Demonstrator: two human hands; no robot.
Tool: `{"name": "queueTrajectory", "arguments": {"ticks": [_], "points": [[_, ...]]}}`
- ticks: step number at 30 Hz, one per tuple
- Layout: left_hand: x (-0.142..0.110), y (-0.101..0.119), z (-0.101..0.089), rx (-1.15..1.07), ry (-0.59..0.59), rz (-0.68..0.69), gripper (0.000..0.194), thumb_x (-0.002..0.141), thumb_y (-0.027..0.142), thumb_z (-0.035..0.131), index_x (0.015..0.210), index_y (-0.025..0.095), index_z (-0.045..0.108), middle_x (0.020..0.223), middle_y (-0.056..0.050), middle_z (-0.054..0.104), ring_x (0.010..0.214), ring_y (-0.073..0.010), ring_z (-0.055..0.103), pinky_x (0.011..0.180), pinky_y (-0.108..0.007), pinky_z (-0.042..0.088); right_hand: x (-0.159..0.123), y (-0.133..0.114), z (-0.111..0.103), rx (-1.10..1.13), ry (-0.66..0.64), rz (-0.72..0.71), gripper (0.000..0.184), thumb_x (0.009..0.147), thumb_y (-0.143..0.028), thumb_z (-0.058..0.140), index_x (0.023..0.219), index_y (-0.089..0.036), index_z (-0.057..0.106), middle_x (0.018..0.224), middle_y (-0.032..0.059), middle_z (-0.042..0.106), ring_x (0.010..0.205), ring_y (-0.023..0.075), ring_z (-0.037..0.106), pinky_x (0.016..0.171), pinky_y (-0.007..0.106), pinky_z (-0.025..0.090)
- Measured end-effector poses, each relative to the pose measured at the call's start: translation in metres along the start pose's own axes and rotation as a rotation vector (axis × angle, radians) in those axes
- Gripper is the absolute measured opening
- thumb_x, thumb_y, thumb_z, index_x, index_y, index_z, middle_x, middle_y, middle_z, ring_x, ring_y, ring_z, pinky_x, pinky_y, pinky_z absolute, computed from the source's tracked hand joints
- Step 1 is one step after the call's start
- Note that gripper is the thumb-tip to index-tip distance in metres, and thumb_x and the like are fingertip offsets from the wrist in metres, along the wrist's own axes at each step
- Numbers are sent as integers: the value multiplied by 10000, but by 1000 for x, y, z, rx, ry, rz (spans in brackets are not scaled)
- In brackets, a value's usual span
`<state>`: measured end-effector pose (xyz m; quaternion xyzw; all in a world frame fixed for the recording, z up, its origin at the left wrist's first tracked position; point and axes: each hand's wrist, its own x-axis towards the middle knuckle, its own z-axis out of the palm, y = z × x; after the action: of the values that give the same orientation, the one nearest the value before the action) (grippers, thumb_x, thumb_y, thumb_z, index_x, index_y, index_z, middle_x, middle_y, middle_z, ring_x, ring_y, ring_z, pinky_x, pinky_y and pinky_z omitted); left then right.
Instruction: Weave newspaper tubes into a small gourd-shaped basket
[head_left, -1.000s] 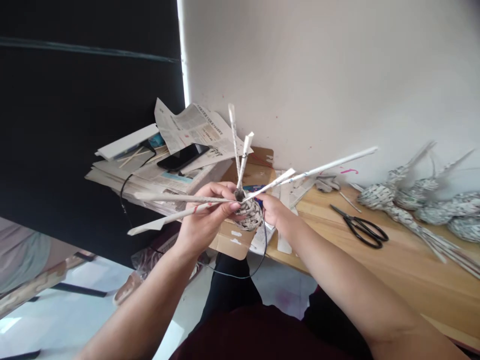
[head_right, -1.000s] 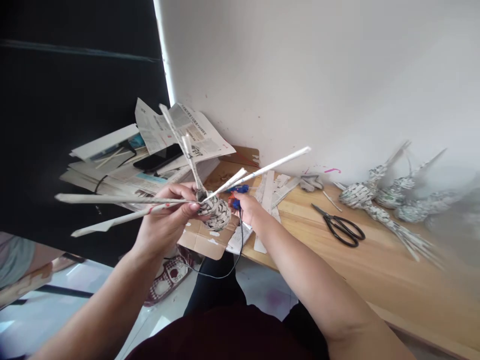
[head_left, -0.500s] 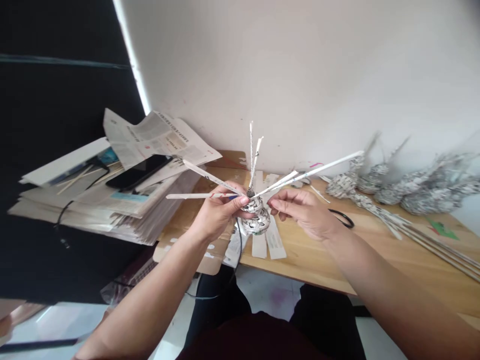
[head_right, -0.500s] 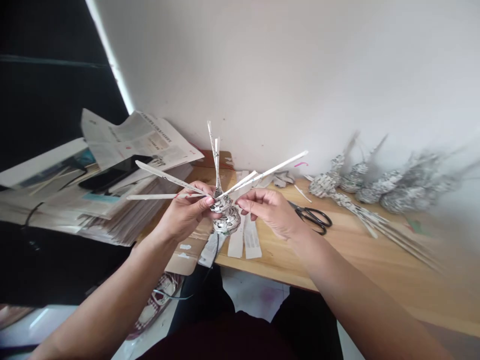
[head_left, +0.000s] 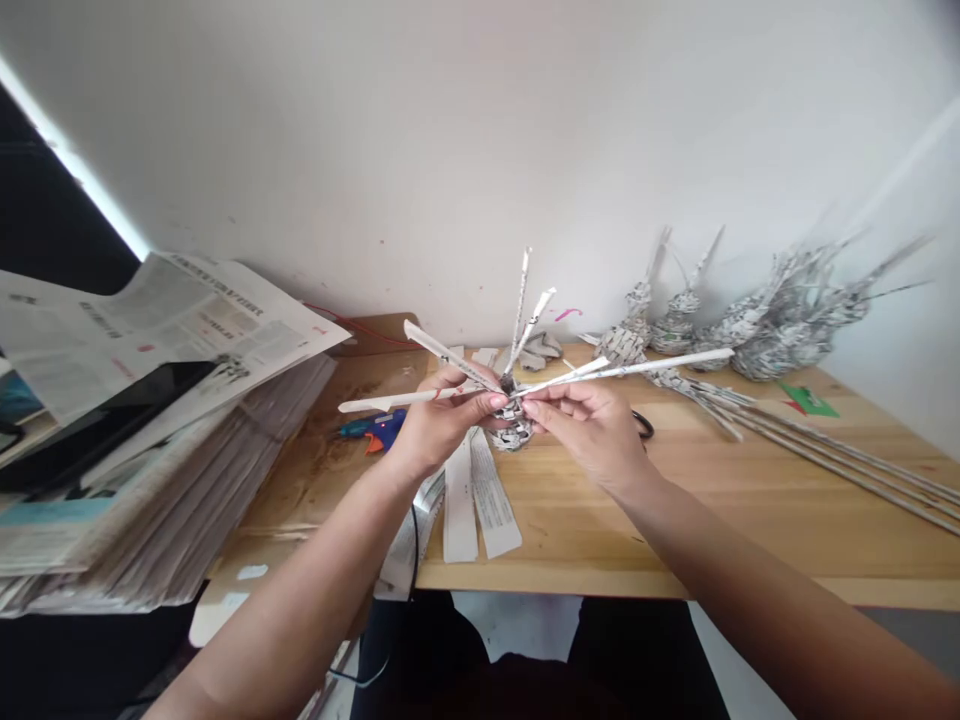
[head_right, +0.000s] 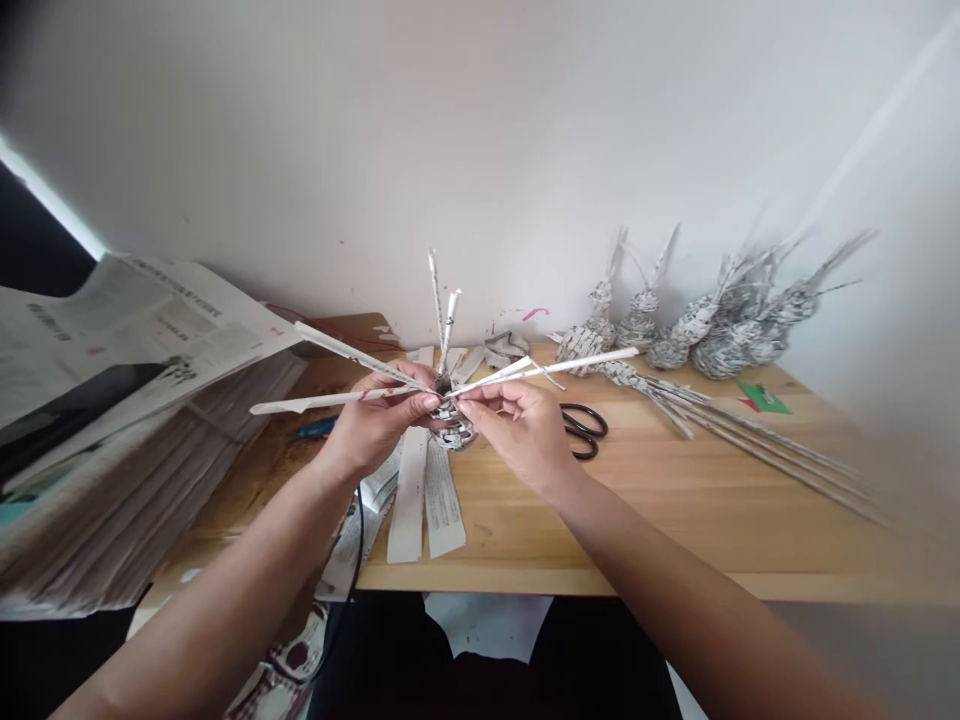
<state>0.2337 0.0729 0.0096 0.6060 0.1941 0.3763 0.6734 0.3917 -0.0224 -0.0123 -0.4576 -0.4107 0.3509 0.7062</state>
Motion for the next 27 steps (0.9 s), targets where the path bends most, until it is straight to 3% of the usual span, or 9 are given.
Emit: {"name": "queueTrajectory", "arguments": {"ticks": [4,11,22,27], "points": [[12,-12,-2,-2,3,-14,403,612,328,964,815,137,673,791,-10,710,704,-157,731,616,-269,674,4,15,-3,-15,71,-31,187,670,-305,911,768,-215,781,814,41,814,753,179,765,703,314,650],[19,-30,-2,-49,12,-13,384,623,310,961,791,137,662,761,-1,711,654,-142,731,581,-234,659,2,22,-5,-163,79,-194,73,767,-186,821,811,-232,785,839,26,822,739,174,785,680,293,664],[14,-32,-9,-75,-53,-51,413,712,287,923,947,159,609,862,-11,717,771,-150,753,683,-268,686,3,24,-3,-144,99,-162,88,755,-178,829,780,-232,765,834,26,826,770,194,799,730,326,679],[12,-32,-9,-90,-24,-57,455,697,270,933,976,162,591,935,-21,722,784,-150,753,704,-293,692,3,27,-3,-156,91,-167,77,756,-204,838,784,-232,771,818,27,822,740,199,791,716,348,676]]}}
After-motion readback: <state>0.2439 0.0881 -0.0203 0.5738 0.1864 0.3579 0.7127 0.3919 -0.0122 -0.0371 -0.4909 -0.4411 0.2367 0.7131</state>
